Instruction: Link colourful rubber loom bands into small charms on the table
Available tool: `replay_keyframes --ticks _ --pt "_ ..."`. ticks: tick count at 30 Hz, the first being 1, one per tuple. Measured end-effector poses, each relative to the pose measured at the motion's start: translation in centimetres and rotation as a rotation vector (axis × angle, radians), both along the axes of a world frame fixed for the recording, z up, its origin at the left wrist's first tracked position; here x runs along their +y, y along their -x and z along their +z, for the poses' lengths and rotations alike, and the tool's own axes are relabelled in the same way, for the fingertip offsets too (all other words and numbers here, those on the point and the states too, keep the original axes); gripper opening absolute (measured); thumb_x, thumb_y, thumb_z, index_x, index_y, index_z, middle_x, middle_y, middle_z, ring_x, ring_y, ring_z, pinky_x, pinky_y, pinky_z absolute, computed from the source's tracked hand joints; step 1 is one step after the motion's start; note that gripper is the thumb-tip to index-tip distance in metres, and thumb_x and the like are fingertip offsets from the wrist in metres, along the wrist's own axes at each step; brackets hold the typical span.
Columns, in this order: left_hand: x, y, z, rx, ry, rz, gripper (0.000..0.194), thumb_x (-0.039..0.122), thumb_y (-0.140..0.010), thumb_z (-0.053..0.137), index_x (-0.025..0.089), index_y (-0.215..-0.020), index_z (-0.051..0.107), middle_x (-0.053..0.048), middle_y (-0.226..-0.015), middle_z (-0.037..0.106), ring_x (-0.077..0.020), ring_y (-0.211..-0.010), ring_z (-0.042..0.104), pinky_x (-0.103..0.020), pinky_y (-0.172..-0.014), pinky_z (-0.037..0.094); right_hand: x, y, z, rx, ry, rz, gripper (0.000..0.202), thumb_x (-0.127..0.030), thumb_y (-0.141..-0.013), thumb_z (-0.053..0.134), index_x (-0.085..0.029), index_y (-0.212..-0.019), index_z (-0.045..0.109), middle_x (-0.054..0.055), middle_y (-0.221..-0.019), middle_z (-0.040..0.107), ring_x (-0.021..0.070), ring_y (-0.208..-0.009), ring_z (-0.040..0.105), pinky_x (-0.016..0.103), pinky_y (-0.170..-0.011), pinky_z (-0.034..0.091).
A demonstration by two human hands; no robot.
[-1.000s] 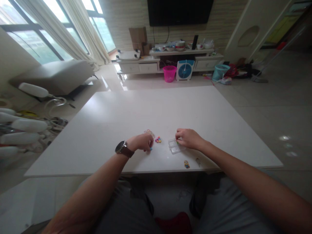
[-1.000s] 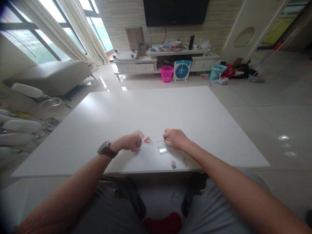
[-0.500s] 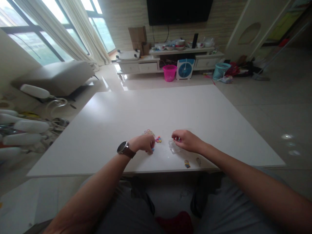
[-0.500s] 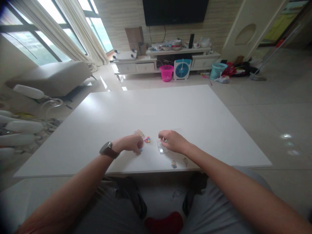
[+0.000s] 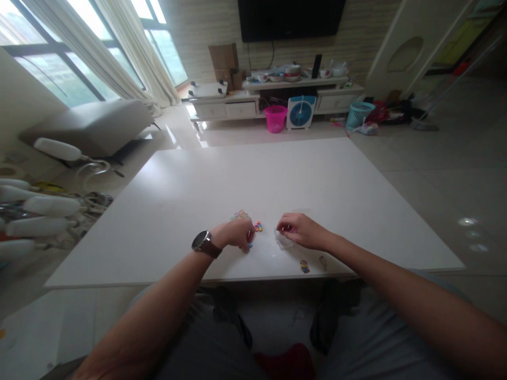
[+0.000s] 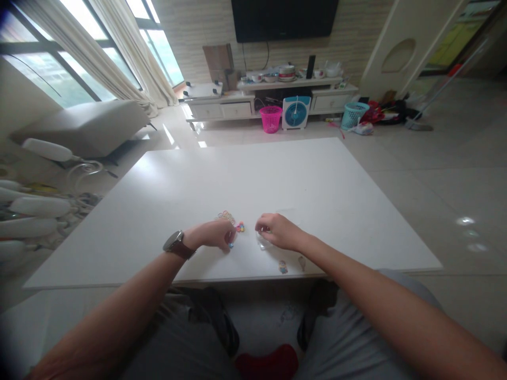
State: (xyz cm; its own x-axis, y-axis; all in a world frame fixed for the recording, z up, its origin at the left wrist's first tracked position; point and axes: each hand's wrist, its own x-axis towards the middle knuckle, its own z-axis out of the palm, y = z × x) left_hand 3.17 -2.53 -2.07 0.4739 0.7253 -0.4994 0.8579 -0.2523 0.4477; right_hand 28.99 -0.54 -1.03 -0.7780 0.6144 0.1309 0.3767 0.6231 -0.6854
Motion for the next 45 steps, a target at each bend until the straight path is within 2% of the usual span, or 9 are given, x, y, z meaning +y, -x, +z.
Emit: replay_keyframes --ticks 5,12,17,24,28,31,36,40,45 --pt "-0.5 -0.9 1.7 -0.135 -0.265 -0.07 0.014 0.02 -0.064 0.076 0.019 -0.072 0.064 0.004 -0.065 0.065 -0.0117 -0.063 0.057 -0.028 -0.076 0.043 -0.5 0.1 0.6 0.018 0.123 -0.058 0.008 -0.014 -0.08 0.062 -0.015 -0.084 0.07 0.003 -0.078 0.068 0.0132 -0.071 0.06 0.025 -0.068 0.046" --pt "-1.7 -3.6 3.6 -0.454 -0.397 -0.047 0.018 0.028 -0.081 0.072 0.018 -0.092 0.062 0.001 -0.082 0.065 -0.0092 -0.066 0.06 -0.021 -0.063 0.042 -0.8 0.5 -0.1 0.205 0.414 -0.124 0.016 -0.031 -0.079 0.071 -0.016 -0.084 0.068 0.002 -0.077 0.068 0.0142 -0.071 0.06 0.027 -0.067 0.047" --pt "-2.1 -4.1 3.7 -0.457 -0.468 -0.083 0.018 0.035 -0.09 0.064 0.017 -0.09 0.063 0.0 -0.083 0.064 -0.0084 -0.066 0.058 -0.021 -0.064 0.042 -0.7 0.8 -0.6 0.3 0.612 -0.155 0.027 -0.036 -0.07 0.079 -0.015 -0.078 0.064 0.001 -0.075 0.067 0.0135 -0.07 0.059 0.027 -0.066 0.046" --pt "-2.2 -4.1 3.9 -0.442 -0.484 -0.084 0.023 0.038 -0.094 0.058 0.017 -0.09 0.067 -0.003 -0.084 0.065 -0.0093 -0.068 0.058 -0.022 -0.066 0.042 -0.6 0.8 -0.4 0.285 0.679 -0.187 0.032 -0.041 -0.065 0.083 -0.015 -0.075 0.066 0.001 -0.072 0.068 0.0132 -0.068 0.059 0.027 -0.065 0.044" --pt "-1.7 -3.4 4.2 -0.423 -0.45 -0.04 0.016 0.029 -0.091 0.059 0.017 -0.093 0.07 -0.004 -0.087 0.066 -0.0105 -0.07 0.059 -0.021 -0.066 0.043 -0.6 0.8 -0.1 0.239 0.608 -0.23 0.026 -0.038 -0.07 0.079 -0.015 -0.079 0.069 0.001 -0.071 0.068 0.0135 -0.067 0.059 0.026 -0.062 0.043" --pt "-0.7 -1.8 3.9 -0.356 -0.376 -0.009 0.014 0.022 -0.085 0.062 0.017 -0.093 0.073 -0.004 -0.086 0.069 -0.0118 -0.073 0.06 -0.022 -0.069 0.045 -0.5 0.7 0.3 0.195 0.54 -0.279 0.021 -0.035 -0.074 0.075 -0.016 -0.081 0.07 0.002 -0.073 0.068 0.014 -0.068 0.06 0.026 -0.062 0.044" --pt "0.5 1.1 2.0 -0.152 -0.231 -0.028 0.013 0.009 -0.066 0.067 0.017 -0.073 0.073 0.001 -0.069 0.067 -0.0122 -0.066 0.059 -0.022 -0.064 0.043 -0.3 0.4 0.7 0.184 0.502 -0.311 0.017 -0.032 -0.074 0.072 -0.016 -0.078 0.068 0.001 -0.07 0.066 0.0135 -0.065 0.058 0.025 -0.06 0.043" --pt "0.3 0.9 0.8 -0.078 -0.163 -0.049 0.015 0.002 -0.057 0.066 0.017 -0.059 0.069 0.002 -0.058 0.062 -0.0123 -0.059 0.055 -0.024 -0.062 0.042 -0.2 0.3 0.8 0.188 0.493 -0.308 0.016 -0.031 -0.074 0.071 -0.016 -0.079 0.068 0.001 -0.07 0.065 0.0131 -0.065 0.057 0.025 -0.06 0.043" --pt "-0.4 -0.2 0.3 -0.018 -0.126 -0.021 0.019 0.0 -0.054 0.068 0.018 -0.062 0.069 0.003 -0.058 0.063 -0.012 -0.059 0.056 -0.022 -0.056 0.037 -0.2 0.3 1.0 0.175 0.486 -0.311 0.017 -0.031 -0.073 0.072 -0.016 -0.078 0.068 0.001 -0.07 0.065 0.0122 -0.062 0.055 0.025 -0.058 0.042"
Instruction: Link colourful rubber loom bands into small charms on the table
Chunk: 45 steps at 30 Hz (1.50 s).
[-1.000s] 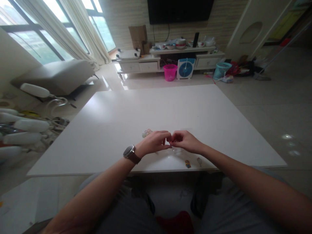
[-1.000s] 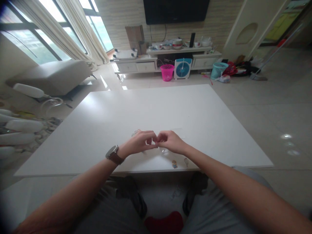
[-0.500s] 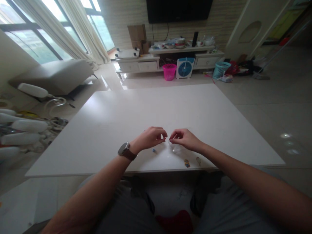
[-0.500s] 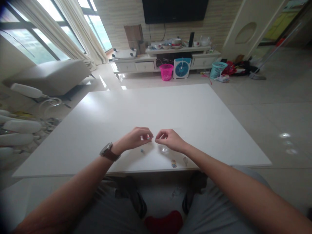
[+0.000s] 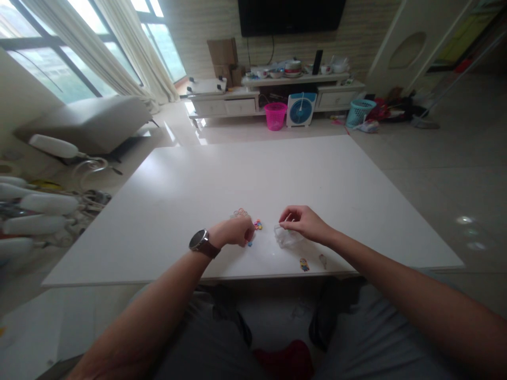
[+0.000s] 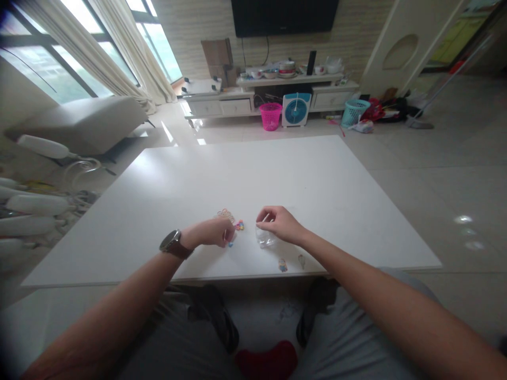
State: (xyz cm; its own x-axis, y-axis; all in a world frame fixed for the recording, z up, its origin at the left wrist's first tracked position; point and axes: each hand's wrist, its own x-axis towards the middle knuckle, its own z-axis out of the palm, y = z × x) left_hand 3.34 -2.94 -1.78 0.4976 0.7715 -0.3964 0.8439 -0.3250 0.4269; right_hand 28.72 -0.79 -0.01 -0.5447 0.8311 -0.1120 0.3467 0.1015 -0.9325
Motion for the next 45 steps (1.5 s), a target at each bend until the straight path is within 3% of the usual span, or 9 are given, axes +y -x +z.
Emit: replay_keyframes --ticks 6,18,27,33,38,45 --pt "-0.1 -0.1 -0.2 -0.029 0.023 -0.015 0.021 0.001 -0.054 0.069 0.018 -0.067 0.067 0.002 -0.067 0.067 -0.0133 -0.063 0.06 -0.021 -0.055 0.036 0.0 -0.1 0.0 -0.003 -0.009 0.002 0.017 -0.032 -0.073 0.071 -0.016 -0.078 0.067 0.001 -0.069 0.064 0.0124 -0.062 0.055 0.025 -0.058 0.042" --pt "-0.6 -0.8 0.4 0.008 -0.042 -0.073 0.02 0.007 -0.063 0.07 0.021 -0.078 0.07 0.0 -0.078 0.072 -0.0157 -0.073 0.063 -0.024 -0.068 0.042 0.3 -0.2 0.0 -0.019 -0.025 -0.003 0.015 -0.031 -0.073 0.07 -0.016 -0.078 0.068 0.001 -0.07 0.065 0.0126 -0.062 0.057 0.025 -0.058 0.044" --pt "-0.7 -1.0 0.2 0.023 -0.066 -0.11 0.02 0.01 -0.062 0.073 0.021 -0.078 0.071 0.001 -0.08 0.073 -0.0152 -0.075 0.063 -0.023 -0.068 0.04 1.9 -1.3 -0.4 -0.218 -0.2 -0.179 0.009 -0.025 -0.075 0.065 -0.017 -0.076 0.068 0.002 -0.069 0.067 0.0149 -0.064 0.06 0.026 -0.06 0.045" --pt "-0.6 -1.0 -0.2 0.025 -0.068 -0.115 0.014 0.011 -0.062 0.071 0.021 -0.073 0.071 0.001 -0.077 0.072 -0.0149 -0.075 0.062 -0.023 -0.065 0.04 1.9 -1.9 -0.4 -0.589 -0.576 0.037 0.012 -0.02 -0.079 0.061 -0.019 -0.077 0.073 0.003 -0.094 0.068 0.0139 -0.075 0.061 0.026 -0.07 0.043" --pt "-0.4 -1.0 -0.8 -0.006 -0.054 -0.081 0.012 0.014 -0.061 0.073 0.02 -0.07 0.07 0.002 -0.074 0.07 -0.0143 -0.073 0.062 -0.022 -0.061 0.038 1.7 -1.9 -0.8 -0.725 -0.603 0.149 0.014 -0.025 -0.082 0.063 -0.02 -0.078 0.075 0.004 -0.092 0.067 0.0176 -0.088 0.063 0.026 -0.074 0.043" --pt "-0.7 -1.5 -1.1 -0.007 -0.078 -0.041 0.01 0.018 -0.062 0.074 0.02 -0.07 0.068 0.0 -0.074 0.069 -0.0162 -0.075 0.062 -0.023 -0.06 0.038 1.4 -1.1 -1.4 -0.859 -0.645 0.134 0.021 -0.029 -0.085 0.059 -0.021 -0.078 0.077 0.006 -0.091 0.071 0.0207 -0.086 0.065 0.028 -0.069 0.043"
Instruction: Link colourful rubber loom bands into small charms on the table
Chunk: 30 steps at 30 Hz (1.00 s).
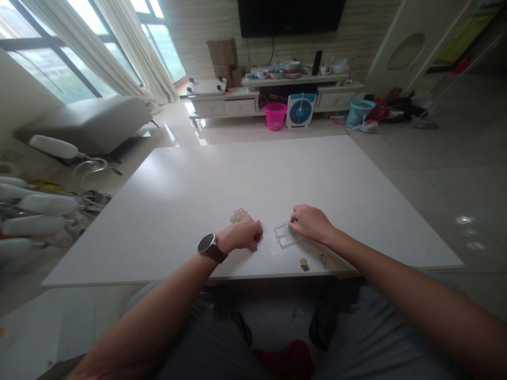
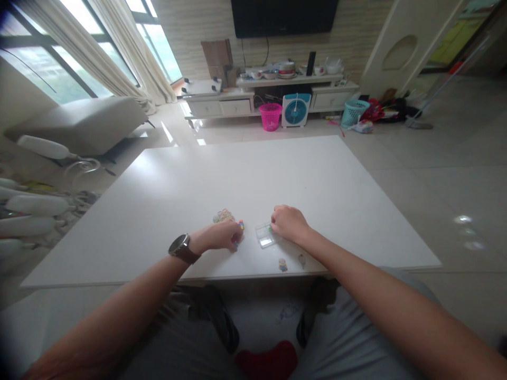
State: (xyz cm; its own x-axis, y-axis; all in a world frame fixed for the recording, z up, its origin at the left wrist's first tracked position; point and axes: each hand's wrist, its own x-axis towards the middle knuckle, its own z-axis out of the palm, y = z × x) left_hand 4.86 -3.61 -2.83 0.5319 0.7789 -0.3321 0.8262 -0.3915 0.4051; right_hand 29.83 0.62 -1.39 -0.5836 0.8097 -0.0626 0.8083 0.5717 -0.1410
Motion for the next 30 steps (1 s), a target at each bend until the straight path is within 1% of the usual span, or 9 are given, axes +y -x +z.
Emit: replay_keyframes --ticks 5,10,13,17,22,30 --pt "-0.08 0.09 0.19 -0.04 0.02 -0.027 0.018 0.018 -0.06 0.079 0.02 -0.073 0.067 0.001 -0.074 0.07 -0.0162 -0.075 0.062 -0.024 -0.06 0.038 0.18 0.31 -0.53 -0.059 0.013 -0.058 0.023 -0.034 -0.085 0.058 -0.022 -0.082 0.078 0.007 -0.092 0.075 0.0224 -0.084 0.067 0.029 -0.068 0.045" --pt "0.01 0.44 0.03 -0.037 0.029 -0.042 0.023 0.01 -0.06 0.076 0.021 -0.078 0.067 0.002 -0.075 0.07 -0.0159 -0.077 0.062 -0.023 -0.062 0.038 0.45 0.31 -0.85 -0.045 0.04 -0.09 0.024 -0.035 -0.082 0.057 -0.024 -0.082 0.079 0.007 -0.091 0.077 0.0237 -0.084 0.068 0.03 -0.067 0.046" --pt "0.08 0.51 -0.12 -0.034 0.038 -0.046 0.023 0.009 -0.061 0.074 0.021 -0.079 0.067 0.003 -0.075 0.07 -0.0151 -0.076 0.062 -0.023 -0.061 0.038 0.5 0.31 -0.92 -0.029 0.057 -0.116 0.024 -0.032 -0.08 0.057 -0.024 -0.083 0.079 0.007 -0.087 0.077 0.0234 -0.081 0.069 0.029 -0.066 0.045" --pt "0.19 0.51 -0.15 -0.025 0.05 -0.041 0.02 0.011 -0.064 0.073 0.021 -0.08 0.068 0.002 -0.076 0.071 -0.0145 -0.075 0.062 -0.022 -0.06 0.038 0.5 0.35 -0.94 -0.011 0.085 -0.135 0.024 -0.031 -0.078 0.057 -0.024 -0.083 0.079 0.006 -0.086 0.077 0.0226 -0.081 0.069 0.029 -0.066 0.045" --pt "0.17 0.39 0.2 -0.007 0.055 -0.043 0.016 0.013 -0.065 0.074 0.021 -0.078 0.068 0.002 -0.074 0.071 -0.015 -0.075 0.063 -0.022 -0.06 0.039 0.61 0.38 -0.94 0.017 0.121 -0.143 0.023 -0.032 -0.075 0.059 -0.024 -0.085 0.078 0.005 -0.087 0.077 0.0214 -0.083 0.068 0.028 -0.067 0.044" --pt "0.09 0.36 0.47 -0.008 0.03 -0.041 0.018 0.013 -0.064 0.076 0.02 -0.078 0.067 0.003 -0.074 0.07 -0.0137 -0.072 0.062 -0.023 -0.063 0.039 0.53 0.4 -0.52 0.044 0.146 -0.155 0.02 -0.032 -0.075 0.061 -0.023 -0.085 0.076 0.004 -0.088 0.076 0.0197 -0.083 0.066 0.027 -0.068 0.043"
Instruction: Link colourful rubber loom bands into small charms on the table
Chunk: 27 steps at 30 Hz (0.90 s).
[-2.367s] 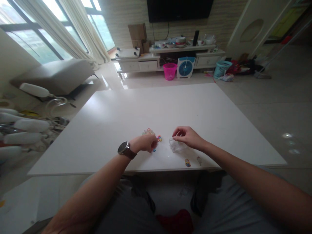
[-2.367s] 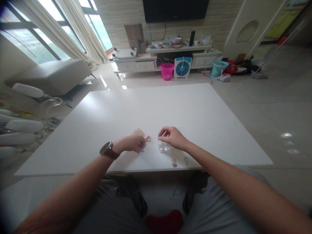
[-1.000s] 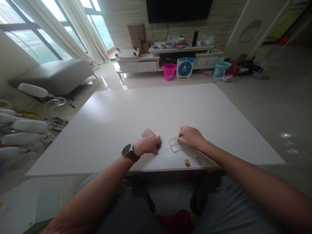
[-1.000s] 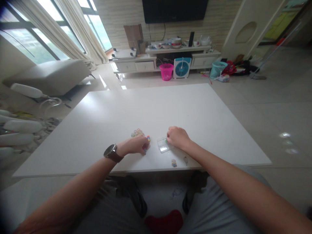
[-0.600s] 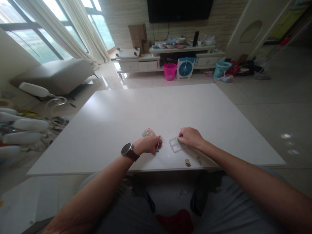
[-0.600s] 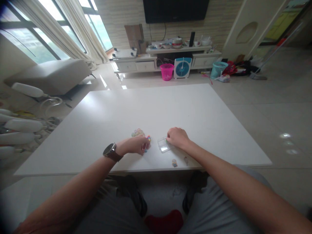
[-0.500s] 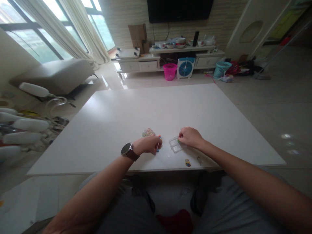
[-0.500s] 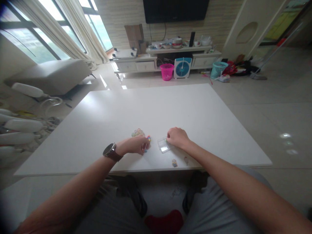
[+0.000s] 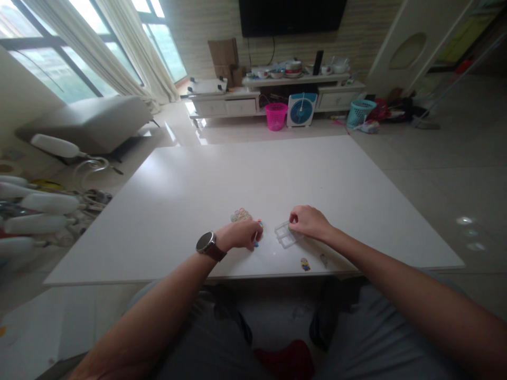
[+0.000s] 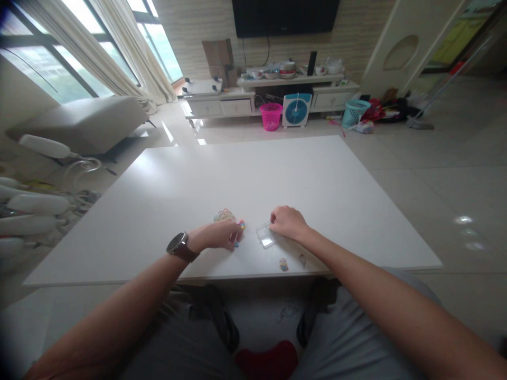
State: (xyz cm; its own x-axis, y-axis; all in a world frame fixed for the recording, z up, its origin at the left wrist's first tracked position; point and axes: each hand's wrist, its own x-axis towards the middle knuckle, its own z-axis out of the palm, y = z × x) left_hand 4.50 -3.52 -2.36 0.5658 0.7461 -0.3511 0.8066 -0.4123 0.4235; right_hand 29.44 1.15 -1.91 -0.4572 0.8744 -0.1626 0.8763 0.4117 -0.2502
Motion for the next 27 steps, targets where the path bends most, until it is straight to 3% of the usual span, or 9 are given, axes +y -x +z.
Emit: replay_keyframes --ticks 13,27 --pt "-0.2 -0.1 -0.1 -0.02 -0.012 0.002 0.015 0.014 -0.065 0.074 0.02 -0.077 0.067 0.002 -0.075 0.07 -0.0147 -0.072 0.062 -0.023 -0.061 0.039 -0.1 -0.5 1.2 0.205 -0.081 0.044 0.011 -0.026 -0.073 0.065 -0.02 -0.078 0.073 0.002 -0.092 0.067 0.0139 -0.076 0.06 0.025 -0.07 0.042" --pt "-0.2 -0.4 0.0 -0.057 -0.009 -0.047 0.017 0.01 -0.064 0.071 0.02 -0.077 0.067 0.001 -0.076 0.069 -0.0142 -0.071 0.062 -0.023 -0.063 0.041 -0.7 -0.4 1.8 0.273 -0.087 0.058 0.009 -0.023 -0.074 0.065 -0.019 -0.078 0.072 0.002 -0.087 0.069 0.0151 -0.078 0.062 0.025 -0.074 0.044"
